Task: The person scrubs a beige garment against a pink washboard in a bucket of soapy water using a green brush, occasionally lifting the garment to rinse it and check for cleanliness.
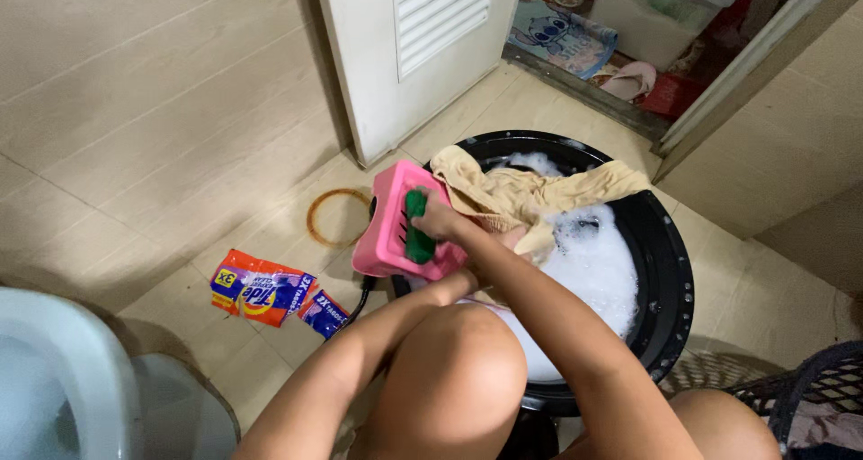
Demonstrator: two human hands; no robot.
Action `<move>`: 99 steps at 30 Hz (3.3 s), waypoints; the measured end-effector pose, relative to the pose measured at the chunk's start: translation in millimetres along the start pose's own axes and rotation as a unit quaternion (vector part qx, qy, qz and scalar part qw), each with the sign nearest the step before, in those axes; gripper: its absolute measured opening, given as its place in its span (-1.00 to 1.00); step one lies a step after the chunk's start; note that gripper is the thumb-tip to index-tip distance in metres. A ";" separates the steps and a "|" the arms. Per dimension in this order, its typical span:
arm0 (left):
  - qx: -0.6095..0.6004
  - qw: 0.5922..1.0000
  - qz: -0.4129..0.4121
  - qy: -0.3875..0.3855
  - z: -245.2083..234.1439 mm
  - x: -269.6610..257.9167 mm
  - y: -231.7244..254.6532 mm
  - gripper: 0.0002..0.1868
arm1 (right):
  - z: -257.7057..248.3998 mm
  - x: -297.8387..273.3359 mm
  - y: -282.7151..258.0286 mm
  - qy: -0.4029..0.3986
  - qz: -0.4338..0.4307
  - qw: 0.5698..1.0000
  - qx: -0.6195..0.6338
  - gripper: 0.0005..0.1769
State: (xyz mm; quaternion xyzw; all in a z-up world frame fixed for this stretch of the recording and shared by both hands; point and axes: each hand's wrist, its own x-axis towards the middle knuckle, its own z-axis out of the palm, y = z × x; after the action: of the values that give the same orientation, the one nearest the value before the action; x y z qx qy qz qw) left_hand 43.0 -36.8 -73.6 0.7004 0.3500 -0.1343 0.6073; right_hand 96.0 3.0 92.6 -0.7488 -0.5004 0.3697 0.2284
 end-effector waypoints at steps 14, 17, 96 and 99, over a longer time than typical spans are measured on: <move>0.011 0.936 0.303 0.179 -40.6 -92.2 284.3 -0.70 | -209.1 -211.9 69.9 0.086 -0.238 0.965 0.063 0.23; 0.028 0.941 0.325 0.094 -24.3 -111.8 344.5 -0.73 | -201.3 -225.7 83.1 0.135 -0.134 0.968 0.162 0.46; 0.408 0.901 -0.118 -0.091 204.7 49.0 5.7 -0.11 | -66.0 -120.1 469.7 -0.109 0.160 0.948 -0.253 -0.29; 0.346 0.933 -0.061 -0.074 203.3 48.1 57.1 -0.11 | -134.7 -129.5 434.4 -0.040 0.119 0.976 -0.178 -0.29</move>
State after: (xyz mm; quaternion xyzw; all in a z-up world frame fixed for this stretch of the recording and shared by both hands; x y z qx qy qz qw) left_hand 163.1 -214.1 -105.9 0.8325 0.2784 -0.3353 0.3420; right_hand 424.2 -283.7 -90.8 -0.8164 -0.4743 0.3285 0.0256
